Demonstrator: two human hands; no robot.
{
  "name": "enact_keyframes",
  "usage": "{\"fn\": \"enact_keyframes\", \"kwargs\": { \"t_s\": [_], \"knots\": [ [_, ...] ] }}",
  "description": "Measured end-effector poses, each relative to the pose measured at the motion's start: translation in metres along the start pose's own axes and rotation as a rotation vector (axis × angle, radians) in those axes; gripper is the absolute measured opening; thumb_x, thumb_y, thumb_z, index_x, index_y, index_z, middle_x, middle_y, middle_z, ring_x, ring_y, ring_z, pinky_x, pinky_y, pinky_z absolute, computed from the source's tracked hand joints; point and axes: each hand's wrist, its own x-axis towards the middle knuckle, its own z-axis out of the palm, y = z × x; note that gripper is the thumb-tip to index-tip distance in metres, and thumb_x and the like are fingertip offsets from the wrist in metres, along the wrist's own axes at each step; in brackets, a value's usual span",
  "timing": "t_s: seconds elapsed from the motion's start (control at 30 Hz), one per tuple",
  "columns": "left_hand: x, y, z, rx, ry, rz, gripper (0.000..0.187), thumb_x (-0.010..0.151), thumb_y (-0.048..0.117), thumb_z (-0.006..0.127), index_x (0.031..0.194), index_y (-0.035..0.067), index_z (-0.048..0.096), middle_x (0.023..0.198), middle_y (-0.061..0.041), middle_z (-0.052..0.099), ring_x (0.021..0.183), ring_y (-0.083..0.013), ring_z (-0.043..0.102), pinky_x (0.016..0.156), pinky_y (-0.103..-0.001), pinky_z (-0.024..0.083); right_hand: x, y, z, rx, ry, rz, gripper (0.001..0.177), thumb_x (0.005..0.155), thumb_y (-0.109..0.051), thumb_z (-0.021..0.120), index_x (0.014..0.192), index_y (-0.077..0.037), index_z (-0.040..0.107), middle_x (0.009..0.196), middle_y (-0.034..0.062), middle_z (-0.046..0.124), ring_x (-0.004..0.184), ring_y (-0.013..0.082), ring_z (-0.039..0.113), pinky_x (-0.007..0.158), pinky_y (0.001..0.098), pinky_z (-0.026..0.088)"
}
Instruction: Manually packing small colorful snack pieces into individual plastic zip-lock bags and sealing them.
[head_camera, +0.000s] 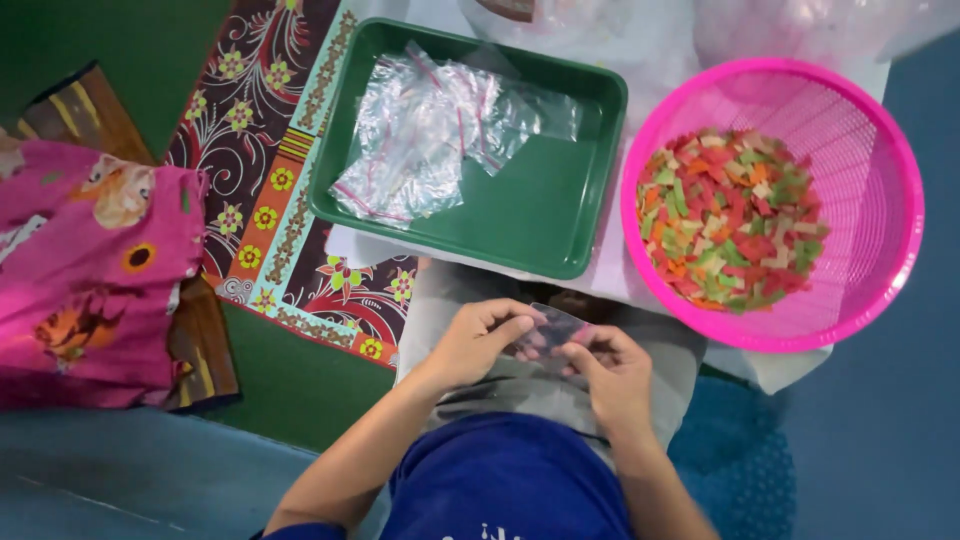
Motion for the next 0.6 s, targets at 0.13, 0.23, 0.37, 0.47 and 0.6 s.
{"fn": "enact_keyframes", "kwargs": {
  "t_s": [0.13, 0.23, 0.37, 0.47, 0.6],
  "knots": [
    [0.003, 0.005, -0.002, -0.079, -0.018, 0.003, 0.027, 0.107, 0.008, 0.048, 0.121, -0.007, 0.066, 0.094, -0.028, 0.075, 0.078, -0.0268, 0.077, 0.071, -0.035, 0.066, -0.004, -0.023, -0.004, -0.112, 0.05, -0.089, 0.011, 0.087, 0.004, 0.078, 0.092, 0.007, 0.069, 0.084, 0.0187, 0.072, 0.068, 0.0255, 0.076, 0.054, 0.0326, 0.063],
    [-0.009, 0.032, 0.006, 0.12, 0.088, 0.103, 0.028, 0.103, 0.016, 0.054, 0.122, 0.001, 0.069, 0.101, -0.011, 0.075, 0.091, -0.0152, 0.068, 0.082, -0.027, 0.056, -0.007, -0.043, -0.008, -0.244, 0.014, -0.179, 0.017, 0.088, 0.004, 0.075, 0.104, 0.003, 0.07, 0.088, 0.0088, 0.072, 0.068, 0.0133, 0.065, 0.064, 0.0234, 0.054],
    [-0.015, 0.035, 0.015, 0.734, -0.094, 0.597, 0.033, 0.087, 0.022, 0.074, 0.117, 0.007, 0.069, 0.114, -0.01, 0.07, 0.101, -0.0281, 0.066, 0.089, -0.036, 0.053, -0.006, -0.051, -0.01, -0.565, -0.15, -0.302, 0.032, 0.079, 0.001, 0.078, 0.111, -0.002, 0.071, 0.09, 0.0057, 0.076, 0.071, 0.0122, 0.066, 0.064, 0.0229, 0.053],
    [-0.012, 0.017, 0.017, 0.821, -0.187, 0.601, 0.023, 0.085, 0.013, 0.072, 0.107, 0.007, 0.07, 0.1, -0.009, 0.069, 0.088, -0.0291, 0.067, 0.076, -0.038, 0.054, -0.001, -0.039, -0.02, -0.55, -0.27, -0.222, 0.051, 0.077, 0.001, 0.079, 0.126, -0.002, 0.063, 0.087, 0.0066, 0.079, 0.072, 0.0123, 0.07, 0.065, 0.0232, 0.055],
    [-0.01, 0.011, 0.018, 0.872, -0.138, 0.597, 0.014, 0.084, 0.011, 0.068, 0.097, 0.008, 0.069, 0.095, -0.007, 0.068, 0.091, -0.0296, 0.067, 0.078, -0.039, 0.054, 0.005, -0.038, -0.022, -0.597, -0.266, -0.291, 0.045, 0.073, -0.002, 0.084, 0.116, -0.003, 0.071, 0.089, 0.0054, 0.08, 0.075, 0.012, 0.073, 0.068, 0.023, 0.056]
  ]
}}
